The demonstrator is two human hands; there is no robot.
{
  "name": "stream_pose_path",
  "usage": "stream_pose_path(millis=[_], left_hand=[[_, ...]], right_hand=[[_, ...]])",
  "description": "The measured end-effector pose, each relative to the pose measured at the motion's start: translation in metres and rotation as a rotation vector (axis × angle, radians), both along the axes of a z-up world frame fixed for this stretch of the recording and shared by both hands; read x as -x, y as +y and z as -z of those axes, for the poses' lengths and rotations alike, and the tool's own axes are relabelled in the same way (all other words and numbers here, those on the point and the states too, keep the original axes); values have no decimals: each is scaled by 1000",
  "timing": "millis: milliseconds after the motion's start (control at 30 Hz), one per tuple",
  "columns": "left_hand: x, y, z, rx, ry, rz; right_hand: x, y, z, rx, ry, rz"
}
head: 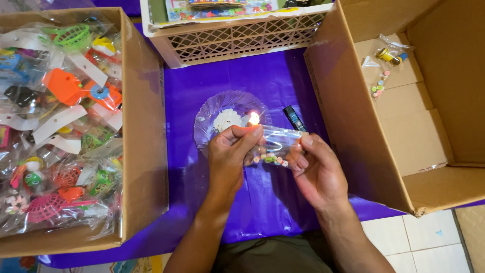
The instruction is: Manually sealing small plastic bags containing toys and trinkets by heating the edges over a candle flame.
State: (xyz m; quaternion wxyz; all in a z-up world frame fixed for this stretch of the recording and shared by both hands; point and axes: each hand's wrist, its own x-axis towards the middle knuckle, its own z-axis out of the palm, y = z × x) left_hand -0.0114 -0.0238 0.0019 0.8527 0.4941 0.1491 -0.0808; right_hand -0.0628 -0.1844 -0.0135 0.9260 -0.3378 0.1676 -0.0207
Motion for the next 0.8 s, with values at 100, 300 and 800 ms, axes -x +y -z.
stream_pose_path(millis=[100, 300, 800], left_hand=[[11, 16, -8, -184, -82, 38], [31, 42, -22, -263, -212, 59], [48, 70, -59, -537, -599, 242]], right_hand=[[5, 9, -12, 191, -114, -6], [6, 14, -3, 386, -387, -85], [12, 31, -49, 956, -531, -92]])
